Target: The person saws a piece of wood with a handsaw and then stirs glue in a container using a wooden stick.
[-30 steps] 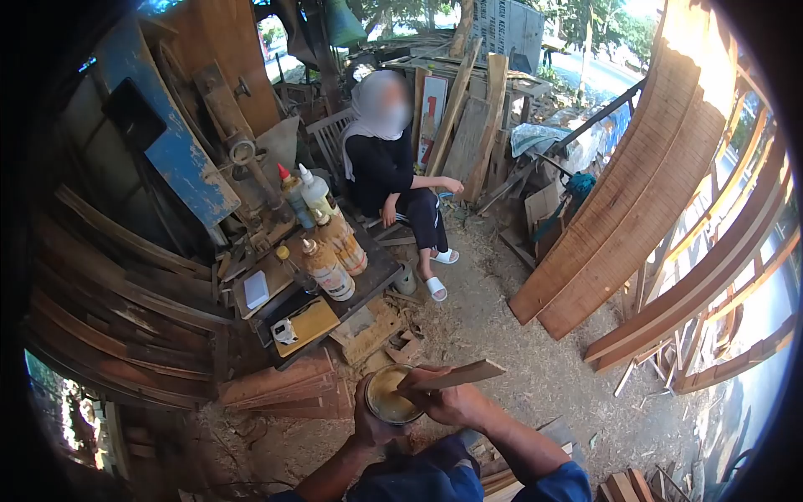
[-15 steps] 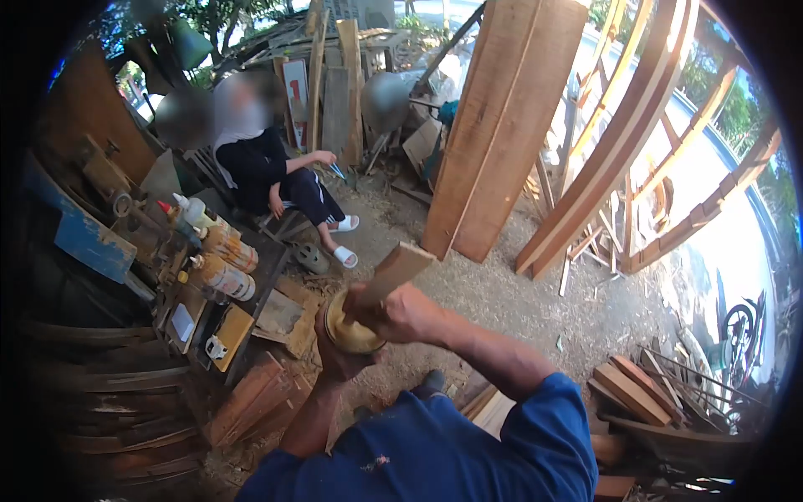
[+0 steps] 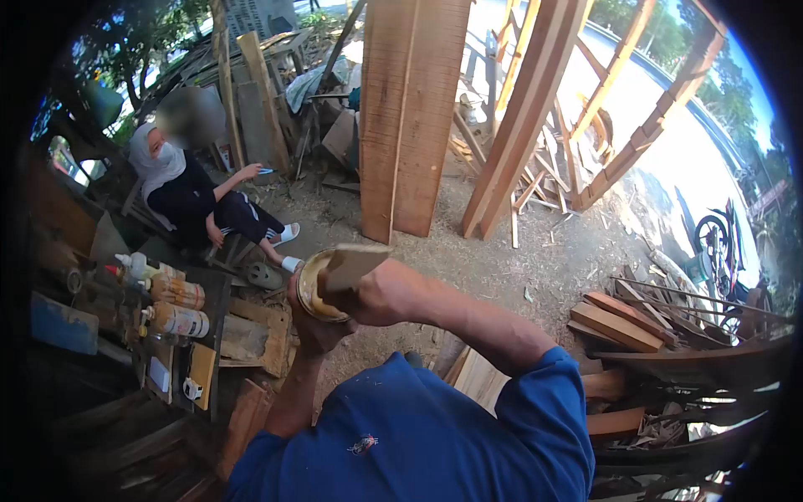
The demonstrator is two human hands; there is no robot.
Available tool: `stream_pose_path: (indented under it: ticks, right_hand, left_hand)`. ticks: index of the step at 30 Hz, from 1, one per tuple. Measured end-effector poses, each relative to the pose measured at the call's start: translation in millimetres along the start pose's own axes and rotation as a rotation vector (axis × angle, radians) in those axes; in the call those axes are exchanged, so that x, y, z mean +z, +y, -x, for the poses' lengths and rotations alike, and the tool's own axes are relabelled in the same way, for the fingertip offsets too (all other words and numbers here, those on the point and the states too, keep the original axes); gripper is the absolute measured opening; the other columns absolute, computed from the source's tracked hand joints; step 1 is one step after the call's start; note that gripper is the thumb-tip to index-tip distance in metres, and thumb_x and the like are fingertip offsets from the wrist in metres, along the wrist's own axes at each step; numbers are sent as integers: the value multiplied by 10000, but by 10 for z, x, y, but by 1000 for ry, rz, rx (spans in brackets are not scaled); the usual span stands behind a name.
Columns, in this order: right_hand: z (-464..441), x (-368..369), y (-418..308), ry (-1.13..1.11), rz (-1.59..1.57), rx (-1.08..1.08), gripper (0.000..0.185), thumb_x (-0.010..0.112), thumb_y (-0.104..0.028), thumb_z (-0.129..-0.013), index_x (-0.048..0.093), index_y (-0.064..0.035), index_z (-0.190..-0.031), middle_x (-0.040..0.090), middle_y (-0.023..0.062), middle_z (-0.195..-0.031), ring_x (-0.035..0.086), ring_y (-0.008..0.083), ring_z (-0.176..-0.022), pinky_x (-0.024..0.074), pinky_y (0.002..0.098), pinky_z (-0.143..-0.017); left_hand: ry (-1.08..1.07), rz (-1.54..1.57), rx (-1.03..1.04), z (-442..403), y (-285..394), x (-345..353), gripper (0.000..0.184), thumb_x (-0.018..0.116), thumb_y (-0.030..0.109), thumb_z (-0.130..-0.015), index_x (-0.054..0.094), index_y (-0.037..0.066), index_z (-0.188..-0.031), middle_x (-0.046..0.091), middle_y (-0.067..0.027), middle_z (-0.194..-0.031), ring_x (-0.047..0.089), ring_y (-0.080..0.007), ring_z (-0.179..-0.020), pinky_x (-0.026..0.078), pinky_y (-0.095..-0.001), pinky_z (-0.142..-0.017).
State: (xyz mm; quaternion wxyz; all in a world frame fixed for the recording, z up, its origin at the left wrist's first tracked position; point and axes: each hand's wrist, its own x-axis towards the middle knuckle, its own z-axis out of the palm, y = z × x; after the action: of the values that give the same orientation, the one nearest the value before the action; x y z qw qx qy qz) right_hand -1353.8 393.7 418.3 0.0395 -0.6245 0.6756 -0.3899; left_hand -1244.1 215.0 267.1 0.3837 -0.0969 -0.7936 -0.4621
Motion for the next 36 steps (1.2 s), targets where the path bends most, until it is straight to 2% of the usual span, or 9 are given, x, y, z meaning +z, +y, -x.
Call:
stream_pose_path:
  ticks: [5, 10, 15, 17, 22, 27, 31, 33, 36]
  right_hand:
    - [34, 104, 278, 318, 223, -33, 115, 670, -112, -889, 618, -29, -949, 635, 186, -863, 633, 404, -771, 521, 480, -677]
    - [154, 626, -116, 278, 74, -51, 160, 711, -153, -876, 603, -42, -919, 617, 155, -782, 636, 401, -761, 504, 473, -657]
    - [125, 688, -55, 420, 203, 137, 169, 696, -160, -889, 565, -60, -927, 594, 148, -744, 636, 398, -721, 499, 481, -636]
    - [183, 788, -233, 499, 395, 100, 174, 689, -163, -892, 551, -68, -936, 588, 147, -740, 635, 403, -716, 497, 482, -631]
    - [36, 1194, -198, 435, 159, 122, 160, 682, -170, -901, 569, -59, -926, 603, 173, -804, 626, 420, -745, 493, 481, -632]
    - [-68, 1194, -456, 429, 282, 203, 168, 643, -203, -952, 576, -51, -975, 605, 169, -836, 630, 407, -794, 507, 482, -672]
    - [-252, 1521, -349, 333, 156, 115, 190, 712, -153, -840, 624, -41, -966, 645, 155, -868, 667, 390, -811, 527, 476, -681]
    - [-320, 1450, -174, 297, 198, 97, 198, 720, -148, -820, 626, -39, -956, 649, 152, -863, 669, 389, -798, 531, 471, -662]
    - [-372, 1460, -510, 263, 300, 139, 199, 722, -158, -824, 623, -41, -951, 649, 137, -864, 661, 386, -798, 530, 469, -673]
  left_hand:
    - [21, -92, 55, -35, 29, 66, 1305, 936, 605, -644, 218, 8, -1556, 417, -228, -1451, 532, -375, -1300, 468, -500, -1067]
    - [16, 37, -174, 309, -389, 43, 1254, 990, 378, -619, 237, 54, -1568, 448, -188, -1466, 528, -324, -1321, 437, -477, -1115]
    - [-83, -156, -88, 640, -729, -134, 1232, 973, 333, -627, 235, 38, -1568, 457, -178, -1473, 518, -341, -1337, 431, -487, -1133]
    - [-57, 231, -260, 538, -604, -236, 1255, 978, 312, -604, 226, 35, -1570, 437, -179, -1486, 491, -342, -1364, 418, -498, -1143]
    - [-91, 156, -208, 690, -392, -280, 1188, 958, 451, -640, 285, -3, -1507, 464, -179, -1402, 515, -338, -1293, 424, -480, -1091]
    - [-12, 71, -62, 610, -452, -613, 1260, 982, 312, -616, 209, 52, -1576, 444, -189, -1465, 503, -340, -1331, 421, -494, -1130]
    - [32, 455, -426, 782, -330, -776, 1252, 967, 355, -635, 198, 62, -1579, 431, -207, -1481, 504, -352, -1338, 428, -511, -1130]
    - [-54, 46, -130, 757, -373, -925, 1243, 961, 349, -639, 198, 55, -1575, 443, -201, -1472, 513, -352, -1338, 439, -500, -1124]
    - [25, 49, -118, 793, -510, -1050, 1238, 960, 341, -627, 216, 46, -1572, 441, -199, -1479, 508, -350, -1353, 439, -496, -1128]
